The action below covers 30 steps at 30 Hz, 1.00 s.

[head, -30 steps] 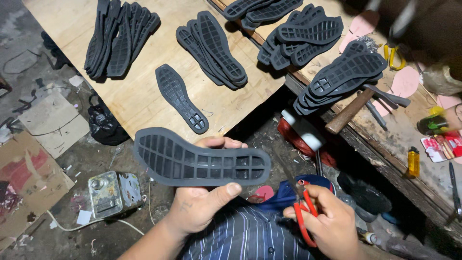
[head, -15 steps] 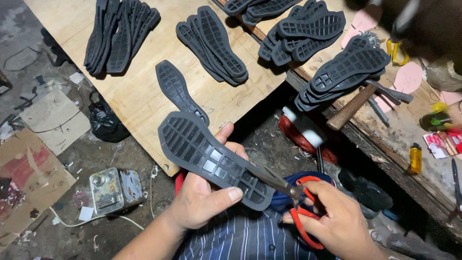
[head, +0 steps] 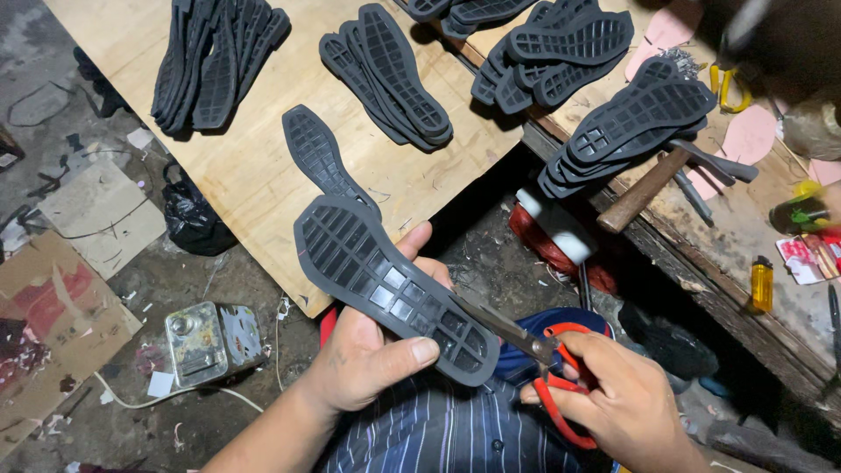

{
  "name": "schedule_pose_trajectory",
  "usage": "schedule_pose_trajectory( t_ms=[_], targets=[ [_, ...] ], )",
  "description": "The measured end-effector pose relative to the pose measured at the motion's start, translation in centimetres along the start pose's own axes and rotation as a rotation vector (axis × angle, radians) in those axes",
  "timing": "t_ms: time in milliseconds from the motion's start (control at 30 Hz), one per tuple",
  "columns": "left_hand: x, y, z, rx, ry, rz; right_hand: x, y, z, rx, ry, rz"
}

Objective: The person sits at a workbench holding stacks of black rubber shoe soles. They pick up one sole at a time, hold it in one hand, and use red-handled scissors to trim the edge, then place the trimmed sole on the table and reach for the next one, repeating this cycle throughout the clip.

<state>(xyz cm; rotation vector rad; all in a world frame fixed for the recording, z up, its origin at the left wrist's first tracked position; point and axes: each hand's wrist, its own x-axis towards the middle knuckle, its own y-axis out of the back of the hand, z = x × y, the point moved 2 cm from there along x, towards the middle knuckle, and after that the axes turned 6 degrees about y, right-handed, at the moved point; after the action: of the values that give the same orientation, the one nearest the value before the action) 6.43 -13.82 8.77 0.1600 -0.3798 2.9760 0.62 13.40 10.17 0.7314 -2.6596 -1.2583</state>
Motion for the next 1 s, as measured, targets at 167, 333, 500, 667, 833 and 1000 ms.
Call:
schedule_pose_trajectory(
  t_ms=[167, 333, 500, 667, 833, 1000],
  targets=[
    [0.2, -0.2, -0.1, 0.076, -0.031, -0.041, -0.7, -1.0, 2.3, 0.078, -0.033, -0.001],
    [0.9, -1.2, -0.1, -0.024, 0.083, -0.127, -1.0, -4.4, 5.1, 0.759, -0.141, -0.055],
    [1.7, -2.5, 0.5, -0.119, 0.091, -0.108, -1.4, -8.3, 5.1, 1.057, -0.186, -0.023],
    [3.6, -0.4, 0.6, -0.888, -0.008, 0.034, -1.2, -10.5, 5.4, 1.096, -0.234, -0.023],
    [2.9, -0.4, 0.2, -0.902, 0.028, 0.030, -0.9, -11.9, 7.6, 1.011, -0.349, -0.073],
    [2.4, -0.7, 0.4, -0.893, 0.015, 0.029, -1.1, -12.9, 10.1, 0.900, -0.414, -0.118]
  ],
)
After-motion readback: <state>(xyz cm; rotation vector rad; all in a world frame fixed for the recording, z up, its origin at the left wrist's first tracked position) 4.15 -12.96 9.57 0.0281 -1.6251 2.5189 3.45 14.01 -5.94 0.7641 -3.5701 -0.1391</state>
